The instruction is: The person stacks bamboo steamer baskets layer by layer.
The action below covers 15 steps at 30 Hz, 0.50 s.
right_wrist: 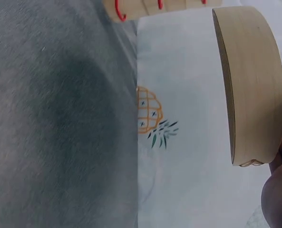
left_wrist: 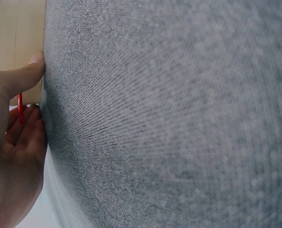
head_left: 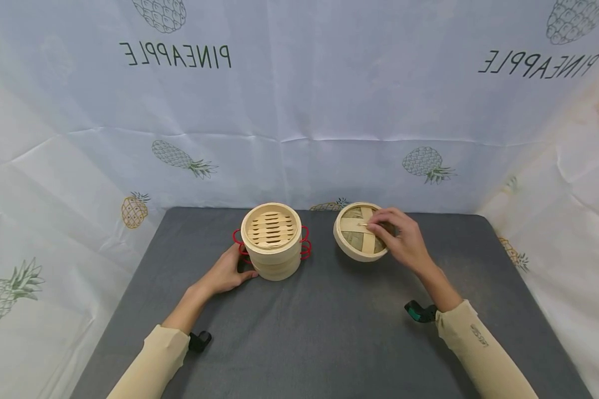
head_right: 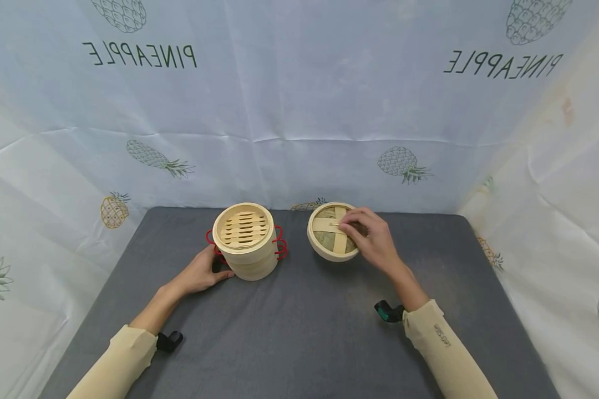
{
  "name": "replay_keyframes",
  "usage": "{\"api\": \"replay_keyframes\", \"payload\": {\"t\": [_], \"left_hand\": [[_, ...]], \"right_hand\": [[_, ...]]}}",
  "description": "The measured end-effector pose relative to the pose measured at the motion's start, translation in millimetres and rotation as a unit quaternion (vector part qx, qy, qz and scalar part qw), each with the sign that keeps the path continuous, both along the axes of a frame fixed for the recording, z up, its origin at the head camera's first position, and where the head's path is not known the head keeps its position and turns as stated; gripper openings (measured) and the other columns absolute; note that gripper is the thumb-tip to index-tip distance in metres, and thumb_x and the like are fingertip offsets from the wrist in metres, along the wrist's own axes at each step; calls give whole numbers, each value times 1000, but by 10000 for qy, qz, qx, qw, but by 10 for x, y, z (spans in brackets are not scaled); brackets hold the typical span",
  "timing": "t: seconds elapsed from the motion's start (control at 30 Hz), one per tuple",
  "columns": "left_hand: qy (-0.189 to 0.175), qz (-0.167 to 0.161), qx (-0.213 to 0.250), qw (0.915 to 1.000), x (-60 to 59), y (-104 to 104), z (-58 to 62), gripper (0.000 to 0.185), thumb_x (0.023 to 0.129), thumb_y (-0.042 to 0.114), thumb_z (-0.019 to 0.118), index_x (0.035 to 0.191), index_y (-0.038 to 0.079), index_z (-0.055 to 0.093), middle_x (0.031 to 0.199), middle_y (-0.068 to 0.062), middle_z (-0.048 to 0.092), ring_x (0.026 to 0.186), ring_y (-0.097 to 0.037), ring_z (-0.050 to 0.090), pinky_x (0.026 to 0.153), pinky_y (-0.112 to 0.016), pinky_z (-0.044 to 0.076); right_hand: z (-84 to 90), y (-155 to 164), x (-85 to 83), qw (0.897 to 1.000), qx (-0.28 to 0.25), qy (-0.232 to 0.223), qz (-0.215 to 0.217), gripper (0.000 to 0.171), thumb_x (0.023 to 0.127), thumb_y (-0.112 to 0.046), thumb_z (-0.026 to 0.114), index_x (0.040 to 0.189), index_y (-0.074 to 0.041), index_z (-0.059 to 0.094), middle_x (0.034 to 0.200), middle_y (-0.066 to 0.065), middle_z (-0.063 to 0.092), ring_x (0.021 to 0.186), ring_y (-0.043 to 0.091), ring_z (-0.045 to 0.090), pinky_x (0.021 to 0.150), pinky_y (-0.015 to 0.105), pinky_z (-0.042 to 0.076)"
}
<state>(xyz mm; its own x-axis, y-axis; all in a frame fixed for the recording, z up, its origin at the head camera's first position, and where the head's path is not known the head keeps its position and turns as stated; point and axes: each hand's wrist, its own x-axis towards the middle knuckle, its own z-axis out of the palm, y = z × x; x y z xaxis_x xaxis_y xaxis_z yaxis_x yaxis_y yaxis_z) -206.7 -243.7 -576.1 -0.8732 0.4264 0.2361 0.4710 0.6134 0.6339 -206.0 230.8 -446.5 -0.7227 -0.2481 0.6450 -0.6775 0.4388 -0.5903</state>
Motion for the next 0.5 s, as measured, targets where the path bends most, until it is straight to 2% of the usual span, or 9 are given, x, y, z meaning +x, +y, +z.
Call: {"api": "replay_keyframes", "payload": {"t": [0.17,0.33,0.5], "left_hand": [[6,-22,88,10000,15,19,31,87,85,33,95,156,11,50,134,-13,66,117,-27,69,98,-47,59],[-131,87,-145,9998,-33,-6,-46,88,85,34,95,157,12,49,137,-7,66,119,-23,70,100,-49,60],[-95,94,-170,9998,-26,-16,-45,88,86,35,94,156,11,48,136,-8,66,119,-24,69,100,-50,59]], "right_hand": [[59,-97,1,9999,-73,49,114,25,88,14,79,105,-5,80,111,14,75,103,4,64,89,13,49],[120,-175,14,9996,-123,137,230,26,88,14,79,105,-6,80,110,15,75,99,5,64,83,16,49],[168,-257,12,9989,-233,239,337,24,89,15,79,104,-4,80,110,16,75,99,8,65,85,18,51]]}}
